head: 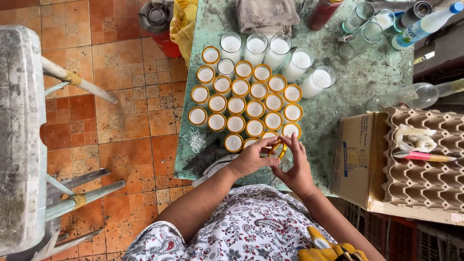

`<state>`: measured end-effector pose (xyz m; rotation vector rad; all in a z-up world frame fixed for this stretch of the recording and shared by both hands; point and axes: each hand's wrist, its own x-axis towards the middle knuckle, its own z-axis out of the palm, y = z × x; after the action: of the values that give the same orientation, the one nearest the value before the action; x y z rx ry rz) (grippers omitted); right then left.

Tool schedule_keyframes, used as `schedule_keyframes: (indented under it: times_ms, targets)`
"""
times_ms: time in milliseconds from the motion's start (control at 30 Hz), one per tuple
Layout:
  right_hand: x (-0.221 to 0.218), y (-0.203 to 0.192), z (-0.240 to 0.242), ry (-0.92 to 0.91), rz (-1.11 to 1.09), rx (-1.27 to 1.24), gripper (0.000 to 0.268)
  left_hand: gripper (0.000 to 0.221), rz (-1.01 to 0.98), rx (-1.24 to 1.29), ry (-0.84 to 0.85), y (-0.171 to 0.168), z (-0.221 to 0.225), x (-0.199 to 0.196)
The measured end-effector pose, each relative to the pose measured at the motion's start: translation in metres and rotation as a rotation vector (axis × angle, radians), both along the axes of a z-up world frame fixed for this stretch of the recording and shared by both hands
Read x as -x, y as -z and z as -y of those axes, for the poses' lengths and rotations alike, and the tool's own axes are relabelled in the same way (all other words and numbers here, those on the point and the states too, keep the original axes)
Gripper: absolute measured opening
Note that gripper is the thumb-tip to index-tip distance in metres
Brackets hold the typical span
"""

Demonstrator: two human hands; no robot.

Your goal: The person organizes glass candle jars on a table, wipes them with a cloth, picks up wax scraps, and stirs a large melting vat with a wooden stick before returning to organize more jars.

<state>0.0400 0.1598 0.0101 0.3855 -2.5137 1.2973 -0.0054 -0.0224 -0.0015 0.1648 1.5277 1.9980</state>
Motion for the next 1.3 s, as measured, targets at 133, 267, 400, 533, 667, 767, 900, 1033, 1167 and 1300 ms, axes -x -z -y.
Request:
schedule_keyframes:
  times_ms: [133,267,400,533,667,767,900,1033,1167,1300]
  targets:
    - [0.007,-0.001,-0.003,0.040,0.018,-0.094,0.116,0.088,-0.037,0.044,0.006,0.009,-0.003,0.006]
    - [0.056,0.004,-0.038,0.043,0.128,-0.203,0.110,0.081,-0.093,0.121,-0.114,0.024,0.010,0.024]
    - [0.141,0.052,-0.074,0.109,0.258,-0.302,0.085,0.078,-0.101,0.244,-0.218,0.027,0.041,0.031]
    - [0.207,0.074,-0.077,0.076,0.435,-0.423,0.088,0.077,-0.041,0.261,-0.279,0.012,0.061,0.024]
    - [0.244,0.109,-0.076,0.082,0.584,-0.564,0.091,0.073,0.004,0.277,-0.373,0.012,0.082,0.015]
    - [0.255,0.129,-0.078,0.068,0.635,-0.640,0.099,0.074,0.033,0.270,-0.424,0.010,0.095,0.010]
    - [0.252,0.092,-0.060,0.081,0.723,-0.632,0.095,0.073,0.036,0.271,-0.450,0.010,0.103,0.014]
    - [0.254,0.093,-0.060,0.101,0.731,-0.648,0.091,0.075,0.055,0.240,-0.457,0.015,0.098,0.019]
    - [0.253,0.087,-0.058,0.161,0.738,-0.648,0.085,0.076,0.047,0.211,-0.448,0.012,0.091,0.022]
    - [0.255,0.102,-0.058,0.219,0.728,-0.663,0.085,0.077,0.045,0.202,-0.426,0.010,0.092,0.026]
